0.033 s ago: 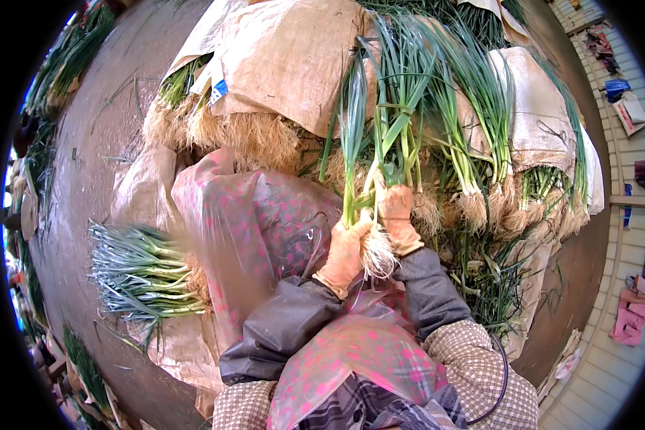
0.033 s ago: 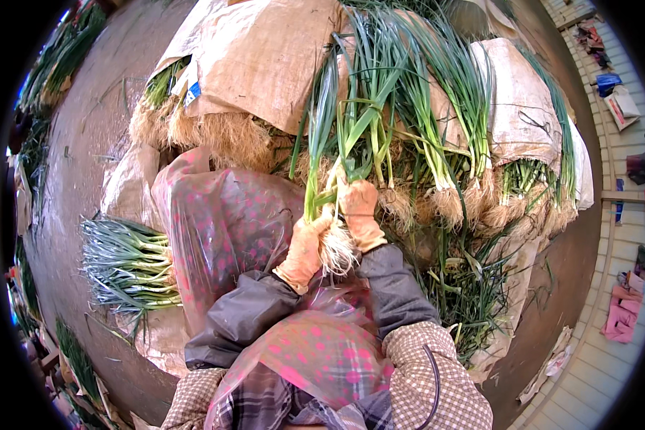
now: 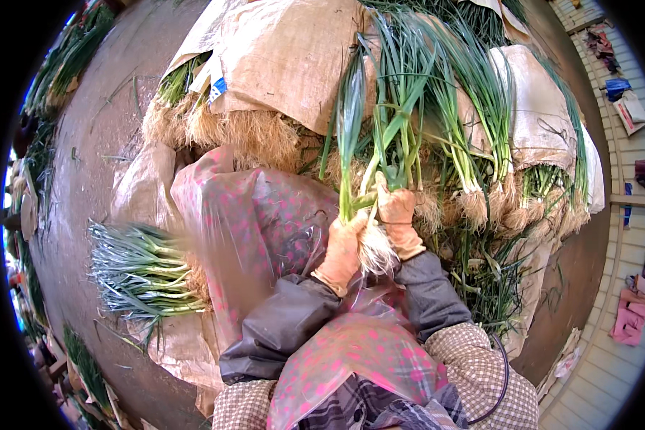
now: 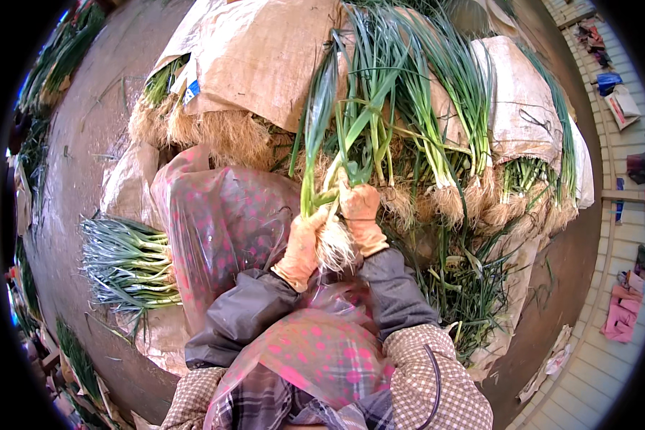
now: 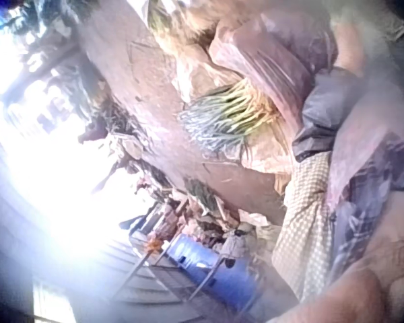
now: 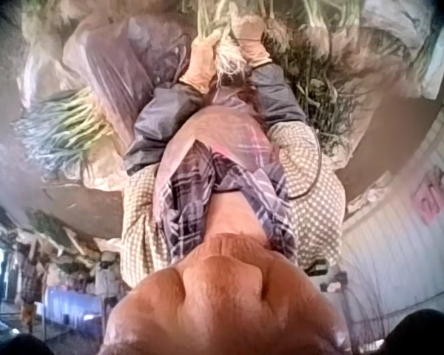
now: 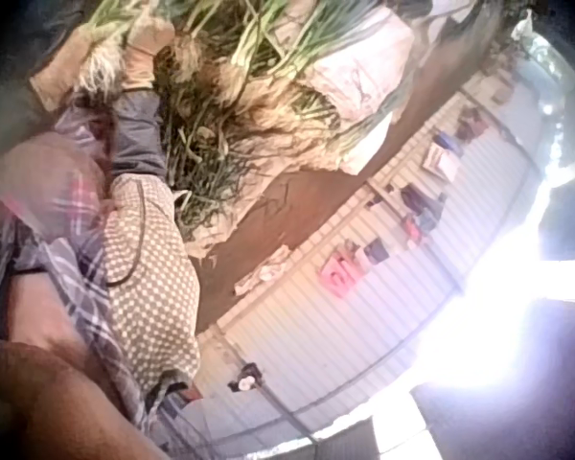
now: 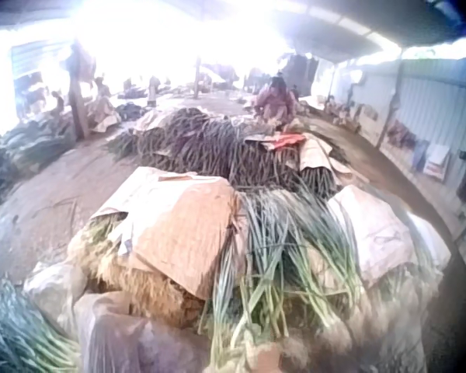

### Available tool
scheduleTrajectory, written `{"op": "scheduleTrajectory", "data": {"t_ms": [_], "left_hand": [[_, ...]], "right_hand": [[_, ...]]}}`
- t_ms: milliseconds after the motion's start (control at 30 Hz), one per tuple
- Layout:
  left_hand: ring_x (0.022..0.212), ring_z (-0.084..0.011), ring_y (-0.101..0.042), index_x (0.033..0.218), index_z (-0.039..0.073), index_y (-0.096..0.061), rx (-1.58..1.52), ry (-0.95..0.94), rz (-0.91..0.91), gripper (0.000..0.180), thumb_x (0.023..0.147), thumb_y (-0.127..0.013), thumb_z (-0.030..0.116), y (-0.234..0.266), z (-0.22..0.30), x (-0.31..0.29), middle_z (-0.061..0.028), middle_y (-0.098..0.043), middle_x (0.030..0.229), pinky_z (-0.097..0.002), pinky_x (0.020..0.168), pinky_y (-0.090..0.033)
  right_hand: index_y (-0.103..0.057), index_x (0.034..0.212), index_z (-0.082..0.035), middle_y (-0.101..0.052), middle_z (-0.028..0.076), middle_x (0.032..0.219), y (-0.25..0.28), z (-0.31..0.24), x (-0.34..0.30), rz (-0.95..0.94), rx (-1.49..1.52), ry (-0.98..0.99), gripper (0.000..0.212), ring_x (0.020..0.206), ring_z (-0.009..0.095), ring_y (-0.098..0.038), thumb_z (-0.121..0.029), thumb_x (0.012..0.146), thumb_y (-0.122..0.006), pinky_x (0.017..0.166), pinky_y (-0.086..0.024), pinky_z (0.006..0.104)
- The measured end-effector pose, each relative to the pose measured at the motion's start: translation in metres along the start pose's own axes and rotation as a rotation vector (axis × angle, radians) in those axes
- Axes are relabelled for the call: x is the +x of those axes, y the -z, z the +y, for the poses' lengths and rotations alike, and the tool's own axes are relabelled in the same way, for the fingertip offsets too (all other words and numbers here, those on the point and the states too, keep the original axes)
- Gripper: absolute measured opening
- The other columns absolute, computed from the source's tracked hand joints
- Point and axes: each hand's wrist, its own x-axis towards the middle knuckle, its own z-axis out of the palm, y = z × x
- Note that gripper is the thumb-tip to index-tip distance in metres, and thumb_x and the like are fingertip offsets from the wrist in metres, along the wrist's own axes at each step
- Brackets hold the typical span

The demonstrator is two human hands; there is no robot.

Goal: The person cleans and bundles scallions by hand while wearing gloves, stripping away outer layers and grouping them together on a covered surface.

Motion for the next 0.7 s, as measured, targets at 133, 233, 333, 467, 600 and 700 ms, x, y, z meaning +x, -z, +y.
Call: {"op": "scheduleTrajectory", "data": {"t_ms": [133, 233, 333, 467, 600, 700], "left_hand": [[0.063, -0.0183, -0.063, 0.110, -0.002, -0.059, -0.051, -0.040, 0.130, 0.021, 0.091, -0.055, 0.004, 0.003, 0.004, 0.005, -0.0093, -0.064, 0.081, -0.0295, 0.058, -0.053], [0.062, -0.0195, -0.063, 0.108, -0.004, -0.059, -0.136, 0.065, 0.010, 0.020, 0.091, -0.057, 0.007, 0.001, 0.009, 0.006, -0.0105, -0.065, 0.079, -0.0303, 0.056, -0.053], [0.061, -0.0174, -0.062, 0.109, -0.003, -0.060, -0.054, 0.087, -0.022, 0.020, 0.091, -0.056, 0.007, -0.007, 0.007, 0.000, -0.0093, -0.065, 0.079, -0.0290, 0.055, -0.052], [0.060, -0.0153, -0.061, 0.107, -0.002, -0.061, -0.046, 0.076, 0.005, 0.021, 0.091, -0.058, 0.011, -0.010, 0.009, 0.000, -0.0070, -0.064, 0.076, -0.0262, 0.052, -0.049], [0.056, -0.0100, -0.055, 0.105, -0.002, -0.061, -0.123, 0.133, -0.059, 0.021, 0.092, -0.058, 0.015, -0.004, 0.018, -0.004, -0.0005, -0.059, 0.072, -0.0229, 0.050, -0.045], [0.060, -0.0084, -0.057, 0.108, 0.002, -0.061, -0.041, 0.107, -0.072, 0.021, 0.094, -0.058, 0.018, 0.003, 0.007, 0.005, 0.0003, -0.061, 0.077, -0.0220, 0.051, -0.046]], "right_hand": [[-0.067, 0.101, 0.002, -0.067, 0.004, 0.078, 0.058, -0.019, -0.026, -0.270, 1.114, -0.204, 0.016, 0.060, 0.012, -0.060, -0.009, 0.092, -0.061, 0.051, -0.045, 0.0253], [-0.064, 0.100, 0.002, -0.064, 0.003, 0.079, 0.116, -0.024, -0.018, -0.432, 1.638, -0.885, 0.014, 0.067, 0.011, -0.059, -0.009, 0.093, -0.061, 0.057, -0.048, 0.0238], [-0.062, 0.097, -0.001, -0.063, 0.003, 0.080, 0.128, -0.008, -0.019, -0.440, 1.846, -0.832, 0.012, 0.064, 0.009, -0.058, -0.011, 0.092, -0.063, 0.056, -0.048, 0.0229], [-0.061, 0.098, -0.001, -0.063, 0.003, 0.081, 0.119, -0.006, -0.029, -0.462, 1.803, -0.712, 0.016, 0.067, 0.010, -0.059, -0.016, 0.095, -0.059, 0.057, -0.049, 0.0234], [-0.066, 0.098, -0.005, -0.066, 0.001, 0.084, 0.133, -0.018, -0.003, -0.294, 1.675, -1.066, 0.021, 0.068, 0.011, -0.064, -0.022, 0.098, -0.055, 0.058, -0.054, 0.0233], [-0.067, 0.102, -0.004, -0.065, 0.000, 0.086, 0.114, -0.013, 0.004, -0.389, 1.401, -0.871, 0.023, 0.068, 0.011, -0.060, -0.022, 0.088, -0.070, 0.060, -0.049, 0.0220]]}}
